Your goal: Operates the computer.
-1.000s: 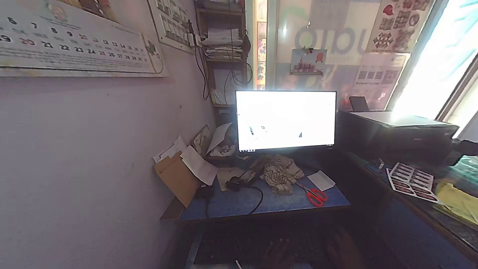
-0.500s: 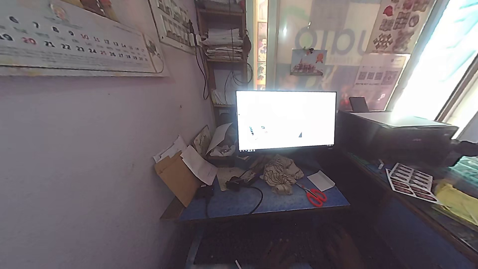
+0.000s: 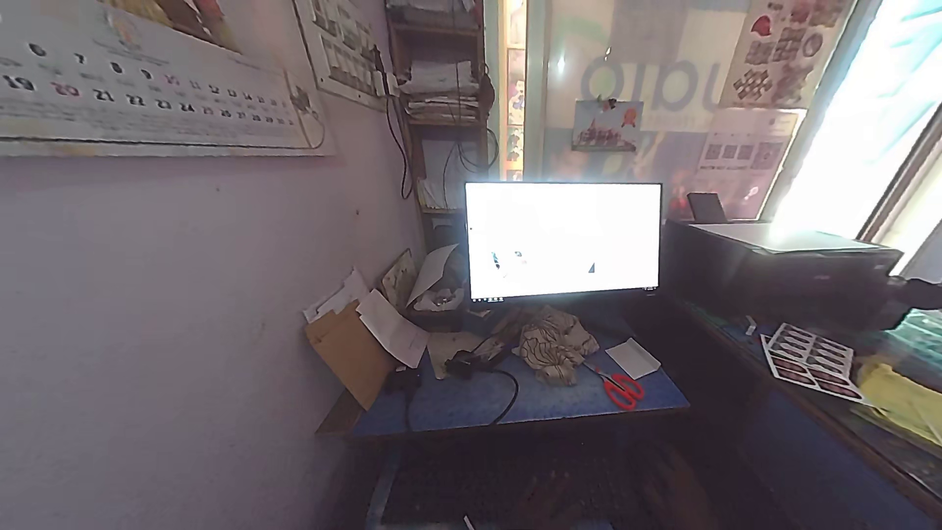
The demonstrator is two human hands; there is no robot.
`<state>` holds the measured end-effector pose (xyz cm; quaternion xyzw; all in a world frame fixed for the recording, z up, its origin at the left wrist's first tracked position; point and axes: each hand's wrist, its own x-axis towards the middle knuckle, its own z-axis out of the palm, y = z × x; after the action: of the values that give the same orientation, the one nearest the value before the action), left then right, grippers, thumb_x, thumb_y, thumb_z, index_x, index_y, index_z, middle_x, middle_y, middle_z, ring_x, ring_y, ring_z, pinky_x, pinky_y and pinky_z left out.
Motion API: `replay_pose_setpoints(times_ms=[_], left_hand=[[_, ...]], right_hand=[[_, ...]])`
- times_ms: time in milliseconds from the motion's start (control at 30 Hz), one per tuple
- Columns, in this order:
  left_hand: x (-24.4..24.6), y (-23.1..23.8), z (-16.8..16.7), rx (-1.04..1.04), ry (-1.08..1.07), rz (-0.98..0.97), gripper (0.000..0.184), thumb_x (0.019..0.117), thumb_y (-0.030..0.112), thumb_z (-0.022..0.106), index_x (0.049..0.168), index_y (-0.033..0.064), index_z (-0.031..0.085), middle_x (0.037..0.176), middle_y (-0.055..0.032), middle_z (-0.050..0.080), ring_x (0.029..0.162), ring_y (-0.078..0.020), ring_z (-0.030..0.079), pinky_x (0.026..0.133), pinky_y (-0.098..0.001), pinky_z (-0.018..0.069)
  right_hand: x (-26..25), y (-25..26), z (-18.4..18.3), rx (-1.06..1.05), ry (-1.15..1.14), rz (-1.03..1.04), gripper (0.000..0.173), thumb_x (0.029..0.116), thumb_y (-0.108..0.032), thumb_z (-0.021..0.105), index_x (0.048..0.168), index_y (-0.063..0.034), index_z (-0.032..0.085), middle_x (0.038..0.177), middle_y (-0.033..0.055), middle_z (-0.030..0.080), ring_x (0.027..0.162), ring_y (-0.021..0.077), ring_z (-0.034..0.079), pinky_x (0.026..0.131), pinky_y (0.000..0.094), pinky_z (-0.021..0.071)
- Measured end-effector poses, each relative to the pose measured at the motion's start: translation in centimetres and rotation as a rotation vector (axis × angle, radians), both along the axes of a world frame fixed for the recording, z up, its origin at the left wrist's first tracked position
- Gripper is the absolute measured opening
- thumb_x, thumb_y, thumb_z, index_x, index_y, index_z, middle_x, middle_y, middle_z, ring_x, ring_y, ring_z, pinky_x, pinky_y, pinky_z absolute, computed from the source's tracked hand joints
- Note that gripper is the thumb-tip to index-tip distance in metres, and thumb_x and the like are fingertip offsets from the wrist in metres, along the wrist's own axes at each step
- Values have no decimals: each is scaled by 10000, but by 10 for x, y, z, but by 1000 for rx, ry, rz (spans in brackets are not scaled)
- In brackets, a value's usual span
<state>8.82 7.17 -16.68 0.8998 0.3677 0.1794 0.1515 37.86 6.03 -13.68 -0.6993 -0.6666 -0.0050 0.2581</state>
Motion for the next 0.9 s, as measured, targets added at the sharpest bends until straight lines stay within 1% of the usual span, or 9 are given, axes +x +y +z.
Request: replay_pose_setpoints(times_ms=[67, 200, 333, 467, 533, 600, 767, 833, 900], left_hand=[[0, 0, 2, 6, -1, 7, 504, 1065, 500, 437, 1463, 227, 582, 1613, -106, 435, 1521, -318, 356, 1247, -562, 244], [0, -5, 17, -36, 31, 19, 552, 1078, 479, 406, 1435, 102, 594, 1632, -93, 406, 1530, -294, 343, 1256, -535, 231], [0, -2, 7, -61, -24, 7, 562, 1070, 471, 443, 1393, 45, 618, 1614, -124, 427, 1522, -307, 356, 1261, -536, 215], [-1, -1, 4, -60, -19, 9, 566, 1068, 479, 442, 1390, 50, 621, 1619, -119, 422, 1526, -300, 350, 1264, -537, 209], [-1, -1, 3, -49, -21, 9, 559, 1071, 478, 436, 1384, 56, 625, 1612, -122, 432, 1520, -302, 361, 1260, -537, 221], [-1, -2, 3, -51, -23, 9, 555, 1071, 475, 437, 1383, 56, 626, 1611, -122, 434, 1519, -305, 363, 1259, -538, 224], [-1, 0, 4, -63, -12, 11, 560, 1071, 480, 435, 1396, 63, 619, 1620, -112, 422, 1527, -294, 347, 1264, -535, 209], [0, 0, 12, -62, -3, 19, 551, 1071, 469, 436, 1400, 68, 621, 1618, -110, 425, 1520, -298, 361, 1263, -537, 215], [-1, -3, 25, -81, 25, 28, 556, 1068, 463, 437, 1417, 66, 610, 1630, -109, 406, 1519, -317, 360, 1252, -551, 225]], right_hand=[[-2, -1, 3, -8, 16, -7, 415, 978, -241, 592, 1365, -117, 670, 1466, 224, 564, 1362, 421, 534, 1141, 539, 431], [1, 1, -3, -11, 3, -31, 429, 981, -278, 587, 1381, -141, 656, 1463, 214, 567, 1357, 397, 544, 1136, 524, 441], [3, -1, -5, -78, 49, -54, 509, 937, -258, 670, 1383, -17, 626, 1484, 292, 509, 1381, 455, 497, 1148, 572, 408], [4, 0, -7, -79, 46, -60, 521, 936, -263, 667, 1392, -15, 618, 1490, 295, 502, 1380, 458, 497, 1146, 573, 410], [6, 2, -15, -45, 25, -62, 516, 955, -299, 623, 1417, -70, 612, 1495, 261, 517, 1378, 422, 517, 1145, 532, 426], [7, 3, -16, -46, 31, -61, 522, 962, -304, 608, 1434, -80, 598, 1503, 253, 513, 1382, 410, 515, 1152, 517, 420], [4, 1, -9, -84, 59, -67, 541, 941, -278, 661, 1411, -18, 601, 1497, 292, 495, 1386, 454, 492, 1151, 567, 405], [3, 3, -6, -77, 27, -91, 542, 955, -314, 617, 1436, -65, 592, 1500, 253, 516, 1379, 423, 516, 1146, 541, 422], [-7, 2, 15, -165, 48, -122, 538, 989, -301, 578, 1478, -79, 548, 1515, 236, 509, 1394, 403, 507, 1161, 524, 408]])
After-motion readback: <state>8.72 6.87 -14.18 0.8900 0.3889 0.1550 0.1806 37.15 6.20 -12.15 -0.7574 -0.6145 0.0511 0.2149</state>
